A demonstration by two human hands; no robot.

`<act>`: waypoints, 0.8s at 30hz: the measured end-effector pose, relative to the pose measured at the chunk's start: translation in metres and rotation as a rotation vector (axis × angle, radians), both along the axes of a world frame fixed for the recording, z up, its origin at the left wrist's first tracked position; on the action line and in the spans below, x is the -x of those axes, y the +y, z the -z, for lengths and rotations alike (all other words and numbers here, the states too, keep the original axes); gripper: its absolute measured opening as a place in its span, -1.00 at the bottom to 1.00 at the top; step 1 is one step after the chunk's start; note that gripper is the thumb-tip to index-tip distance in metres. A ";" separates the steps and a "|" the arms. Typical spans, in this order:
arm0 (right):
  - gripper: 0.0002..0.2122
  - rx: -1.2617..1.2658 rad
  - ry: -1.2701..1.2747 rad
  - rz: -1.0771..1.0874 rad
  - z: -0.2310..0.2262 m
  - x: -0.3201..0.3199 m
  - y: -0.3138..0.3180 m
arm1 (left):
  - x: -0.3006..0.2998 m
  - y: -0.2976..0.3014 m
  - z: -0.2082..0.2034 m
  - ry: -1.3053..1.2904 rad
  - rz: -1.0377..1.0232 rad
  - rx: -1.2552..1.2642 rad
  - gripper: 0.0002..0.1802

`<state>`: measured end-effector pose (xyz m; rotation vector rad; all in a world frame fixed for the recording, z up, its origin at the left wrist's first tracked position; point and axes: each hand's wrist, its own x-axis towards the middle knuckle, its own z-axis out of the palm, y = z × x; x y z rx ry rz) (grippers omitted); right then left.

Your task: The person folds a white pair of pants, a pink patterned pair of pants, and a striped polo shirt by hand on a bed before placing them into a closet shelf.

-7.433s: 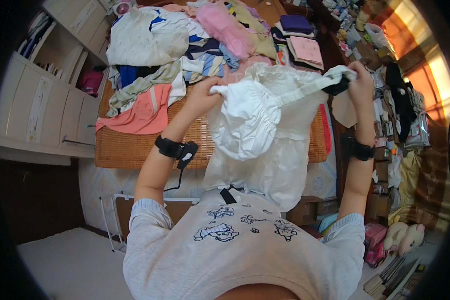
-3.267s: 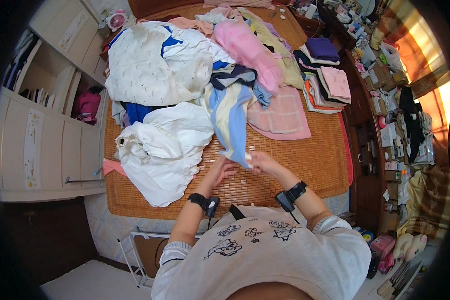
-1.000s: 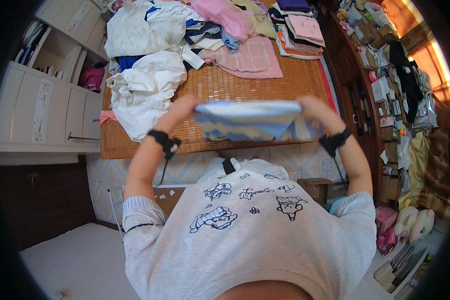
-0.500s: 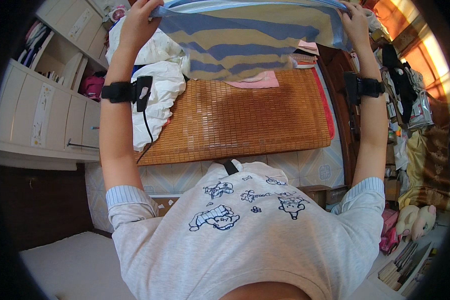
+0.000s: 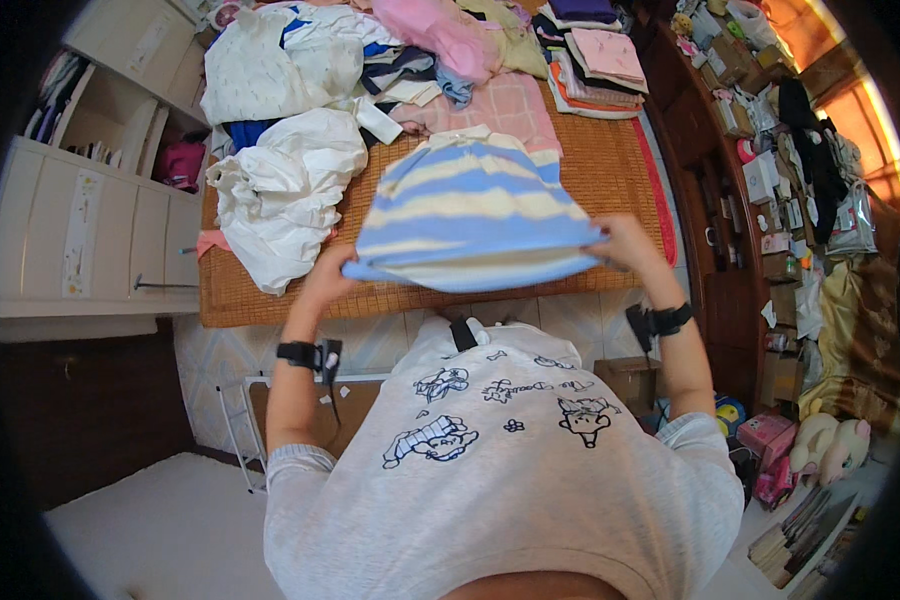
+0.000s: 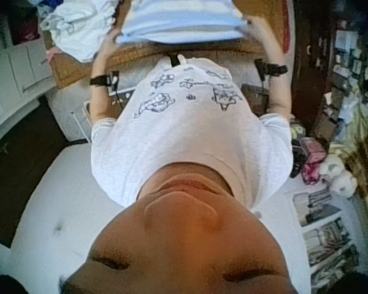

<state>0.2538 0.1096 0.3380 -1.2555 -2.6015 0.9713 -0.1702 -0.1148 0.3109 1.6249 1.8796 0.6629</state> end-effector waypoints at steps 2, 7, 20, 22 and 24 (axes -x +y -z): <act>-0.71 0.083 -0.006 -0.037 0.060 -0.015 -0.019 | -0.017 -0.020 0.034 -0.208 -0.080 0.195 -0.60; -0.70 0.444 -0.294 -0.046 0.097 -0.034 -0.076 | -0.056 -0.075 0.080 -0.255 -0.210 0.084 -0.55; -0.79 -0.138 0.128 0.449 0.104 -0.034 -0.041 | -0.009 -0.066 0.110 0.039 -0.272 0.405 -0.72; -0.78 -0.304 0.292 0.516 0.077 -0.011 0.000 | 0.024 -0.019 0.075 0.137 -0.246 0.340 -0.74; -0.75 -0.304 0.478 0.540 0.047 0.011 0.052 | 0.068 0.038 0.040 0.138 -0.281 0.277 -0.76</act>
